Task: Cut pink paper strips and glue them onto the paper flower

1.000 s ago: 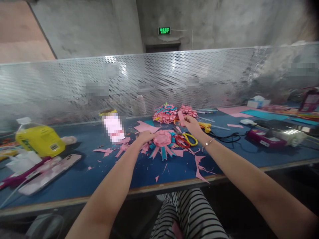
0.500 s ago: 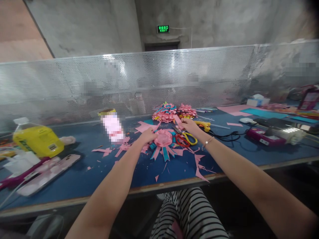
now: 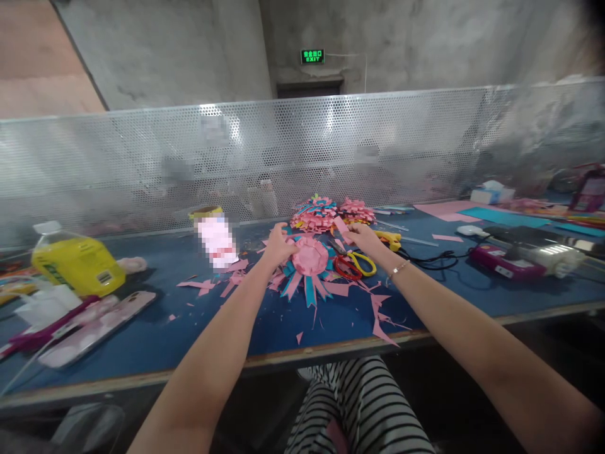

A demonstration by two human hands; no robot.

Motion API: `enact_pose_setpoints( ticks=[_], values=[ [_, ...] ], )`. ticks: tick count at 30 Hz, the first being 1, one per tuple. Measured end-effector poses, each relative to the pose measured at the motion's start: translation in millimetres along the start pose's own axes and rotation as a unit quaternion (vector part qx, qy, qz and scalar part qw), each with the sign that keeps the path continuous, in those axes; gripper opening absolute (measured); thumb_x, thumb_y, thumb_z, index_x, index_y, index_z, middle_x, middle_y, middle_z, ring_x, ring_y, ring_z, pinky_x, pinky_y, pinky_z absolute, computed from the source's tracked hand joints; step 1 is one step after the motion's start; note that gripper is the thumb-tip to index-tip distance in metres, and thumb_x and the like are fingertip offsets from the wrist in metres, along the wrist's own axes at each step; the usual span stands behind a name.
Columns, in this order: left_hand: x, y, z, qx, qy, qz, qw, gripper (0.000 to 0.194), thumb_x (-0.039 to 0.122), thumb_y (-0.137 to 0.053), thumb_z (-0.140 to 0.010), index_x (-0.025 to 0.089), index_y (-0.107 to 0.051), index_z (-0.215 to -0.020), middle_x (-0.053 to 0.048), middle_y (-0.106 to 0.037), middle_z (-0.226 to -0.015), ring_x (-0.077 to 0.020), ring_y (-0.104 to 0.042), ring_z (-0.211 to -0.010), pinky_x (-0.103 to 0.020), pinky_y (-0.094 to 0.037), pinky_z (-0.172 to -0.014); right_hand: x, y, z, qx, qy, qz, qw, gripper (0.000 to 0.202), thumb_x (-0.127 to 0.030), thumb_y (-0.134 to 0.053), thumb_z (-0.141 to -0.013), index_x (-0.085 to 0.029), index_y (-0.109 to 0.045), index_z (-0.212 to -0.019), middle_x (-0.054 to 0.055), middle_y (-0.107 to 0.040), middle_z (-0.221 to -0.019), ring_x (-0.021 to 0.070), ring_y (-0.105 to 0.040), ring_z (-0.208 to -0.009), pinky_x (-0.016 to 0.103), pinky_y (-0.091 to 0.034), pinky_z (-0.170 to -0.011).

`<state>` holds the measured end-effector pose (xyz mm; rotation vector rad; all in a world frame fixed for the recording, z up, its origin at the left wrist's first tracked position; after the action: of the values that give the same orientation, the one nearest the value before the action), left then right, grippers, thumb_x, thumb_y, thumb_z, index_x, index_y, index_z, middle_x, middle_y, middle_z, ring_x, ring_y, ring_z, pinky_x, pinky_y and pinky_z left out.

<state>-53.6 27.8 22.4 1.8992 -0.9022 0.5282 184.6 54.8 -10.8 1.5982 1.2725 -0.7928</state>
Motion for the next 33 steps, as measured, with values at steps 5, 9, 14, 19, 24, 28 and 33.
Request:
enact_pose_setpoints(
  ticks=[5,9,14,19,24,28,33],
  values=[
    [18.8,11.5,1.4,-0.003,-0.125,-0.019,0.992,0.045,0.012,-0.059,-0.055,0.018,-0.053,-0.099,-0.008,-0.057,-0.102,-0.0214,-0.052,-0.096,-0.037,-0.042,-0.082,0.4,4.0,-2.7,0.043,0.011,-0.043,0.998,0.013,-0.030,-0.055,-0.060,-0.018,-0.049,-0.060,-0.004,-0.052,-0.055,0.0104,-0.051,-0.052,0.023,-0.042,-0.052],
    [29.2,15.5,4.4,0.018,-0.187,-0.019,0.982,0.032,0.015,-0.061,-0.059,0.018,-0.058,-0.091,-0.007,-0.059,-0.100,-0.0192,-0.054,-0.094,-0.037,-0.042,-0.084,-4.4,3.1,-1.6,0.068,-0.004,-0.137,0.988,0.014,-0.029,-0.057,-0.057,-0.019,-0.048,-0.061,-0.004,-0.052,-0.055,0.0094,-0.052,-0.053,0.022,-0.043,-0.052],
    [33.2,12.7,7.1,-0.030,-0.270,-0.026,0.962,0.014,0.012,-0.059,-0.061,0.017,-0.057,-0.074,-0.006,-0.057,-0.097,-0.0179,-0.053,-0.095,-0.037,-0.042,-0.084,-19.9,2.5,6.2,0.078,-0.026,-0.236,0.968,0.018,-0.027,-0.059,-0.054,-0.019,-0.048,-0.065,-0.003,-0.056,-0.061,0.0117,-0.057,-0.061,0.024,-0.046,-0.055],
    [33.5,10.7,10.1,-0.045,-0.281,-0.029,0.958,0.020,0.008,-0.058,-0.060,0.018,-0.056,-0.078,-0.007,-0.050,-0.105,-0.0185,-0.047,-0.103,-0.038,-0.039,-0.089,-22.8,2.5,8.0,0.063,-0.011,-0.217,0.974,0.017,-0.028,-0.061,-0.056,-0.019,-0.047,-0.062,-0.005,-0.053,-0.058,0.0097,-0.054,-0.056,0.024,-0.046,-0.055],
    [33.9,10.3,11.0,-0.052,-0.255,-0.026,0.965,0.018,0.008,-0.058,-0.060,0.018,-0.056,-0.075,-0.007,-0.048,-0.108,-0.0191,-0.046,-0.105,-0.039,-0.035,-0.093,-21.2,3.0,6.6,0.072,0.008,-0.228,0.971,0.016,-0.029,-0.062,-0.057,-0.018,-0.051,-0.061,-0.006,-0.048,-0.055,0.0065,-0.047,-0.052,0.022,-0.045,-0.055],
    [34.3,10.0,11.1,-0.086,-0.223,0.006,0.971,0.018,0.010,-0.056,-0.062,0.018,-0.054,-0.077,-0.004,-0.055,-0.097,-0.0174,-0.051,-0.097,-0.037,-0.036,-0.090,-23.3,6.4,6.2,0.079,0.019,-0.212,0.974,0.016,-0.030,-0.062,-0.058,-0.018,-0.053,-0.064,-0.005,-0.048,-0.056,0.0063,-0.045,-0.051,0.021,-0.042,-0.052],
    [34.6,6.0,15.0,-0.083,-0.216,0.042,0.972,0.035,0.017,-0.058,-0.064,0.020,-0.045,-0.097,-0.003,-0.054,-0.096,-0.0162,-0.051,-0.091,-0.034,-0.040,-0.083,-19.5,9.0,1.8,0.115,0.033,-0.185,0.975,0.027,-0.029,-0.062,-0.058,-0.019,-0.054,-0.082,-0.003,-0.053,-0.071,0.0067,-0.048,-0.055,0.022,-0.042,-0.055]
  ],
)
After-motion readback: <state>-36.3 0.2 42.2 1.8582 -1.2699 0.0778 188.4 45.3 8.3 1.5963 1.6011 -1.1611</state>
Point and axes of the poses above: each hand's wrist, its own z-axis away from the middle knuckle, its own y-axis out of the back of the hand, x = y × z, the point moved 1 cm from there along -z, towards the middle knuckle
